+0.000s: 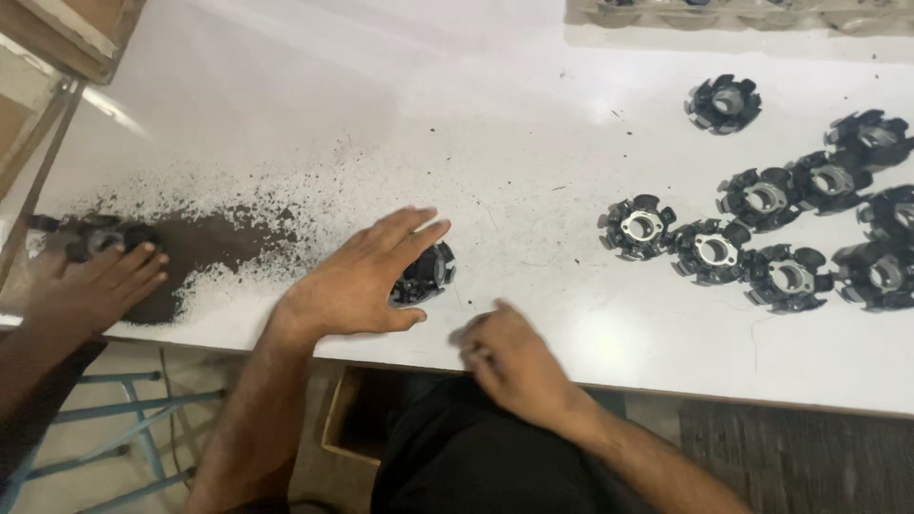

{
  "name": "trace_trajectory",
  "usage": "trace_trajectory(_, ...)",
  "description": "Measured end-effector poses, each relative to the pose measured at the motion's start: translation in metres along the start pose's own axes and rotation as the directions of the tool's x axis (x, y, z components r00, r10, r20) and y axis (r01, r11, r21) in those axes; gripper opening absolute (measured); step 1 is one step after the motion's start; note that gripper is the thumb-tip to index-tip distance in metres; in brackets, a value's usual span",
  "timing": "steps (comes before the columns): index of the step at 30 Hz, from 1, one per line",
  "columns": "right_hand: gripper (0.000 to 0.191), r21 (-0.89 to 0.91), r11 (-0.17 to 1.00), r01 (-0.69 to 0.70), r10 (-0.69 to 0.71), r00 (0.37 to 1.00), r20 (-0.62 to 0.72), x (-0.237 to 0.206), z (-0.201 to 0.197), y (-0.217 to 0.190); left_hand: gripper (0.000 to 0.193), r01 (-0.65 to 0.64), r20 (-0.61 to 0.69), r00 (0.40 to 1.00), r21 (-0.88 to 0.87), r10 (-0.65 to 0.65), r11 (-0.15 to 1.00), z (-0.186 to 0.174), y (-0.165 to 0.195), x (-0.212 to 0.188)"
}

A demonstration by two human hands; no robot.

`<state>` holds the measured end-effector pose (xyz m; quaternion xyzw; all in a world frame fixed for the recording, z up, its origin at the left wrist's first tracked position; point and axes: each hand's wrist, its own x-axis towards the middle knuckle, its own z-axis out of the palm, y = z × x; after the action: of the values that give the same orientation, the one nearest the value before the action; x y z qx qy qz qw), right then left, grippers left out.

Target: The person picks up a black plastic wheel hub component from the table, works on its center with a small handheld tool, and places the finished part onto a growing pile on the right side of the table. The person repeats this cycle for one part at a time throughout the episode.

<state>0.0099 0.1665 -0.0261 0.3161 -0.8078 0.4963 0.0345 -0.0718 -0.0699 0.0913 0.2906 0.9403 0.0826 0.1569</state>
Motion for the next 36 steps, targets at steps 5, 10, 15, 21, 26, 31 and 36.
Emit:
trace_trajectory(5, 0.018, 0.366, 0.922, 0.127, -0.274, 0.882, 0.384, -0.011, 0.003, -0.016, 0.104, -0.066, -0.181, 0.981, -0.010, 0.063, 0.998, 0.016, -0.002, -0.012)
trace_trajectory(10, 0.022, 0.428, 0.903, 0.012, -0.055, 0.995, 0.088, -0.043, -0.025, 0.007, 0.105, 0.036, -0.192, 0.980, -0.077, -0.050, 0.996, 0.019, 0.002, -0.008)
trace_trajectory(15, 0.020, 0.374, 0.916, -0.144, 0.317, 0.832, -0.456, -0.074, -0.061, 0.037, 0.107, -0.157, -0.433, 0.895, -0.081, 0.107, 0.984, 0.038, 0.044, -0.010)
trace_trajectory(21, 0.028, 0.297, 0.938, -0.179, 0.329, 0.734, -0.595, -0.082, -0.065, 0.042, 0.100, -0.203, -0.415, 0.902, -0.154, 0.123, 0.967, 0.114, 0.113, 0.031)
trace_trajectory(26, 0.026, -0.039, 0.927, -0.372, 0.311, 0.825, -0.472, -0.066, -0.054, 0.032, 0.078, -0.283, -0.604, 0.790, -0.208, 0.104, 0.936, 0.136, 0.112, 0.032)
trace_trajectory(31, 0.020, -0.293, 0.919, -0.264, 0.109, 0.884, -0.455, -0.052, -0.051, 0.023, 0.038, -0.166, -0.444, 0.896, -0.304, 0.015, 0.938, 0.129, 0.110, 0.034)
trace_trajectory(36, 0.017, -0.328, 0.910, -0.252, 0.090, 0.895, -0.436, -0.047, -0.053, 0.018, 0.019, -0.174, -0.435, 0.901, -0.362, 0.000, 0.916, 0.114, 0.095, 0.021)
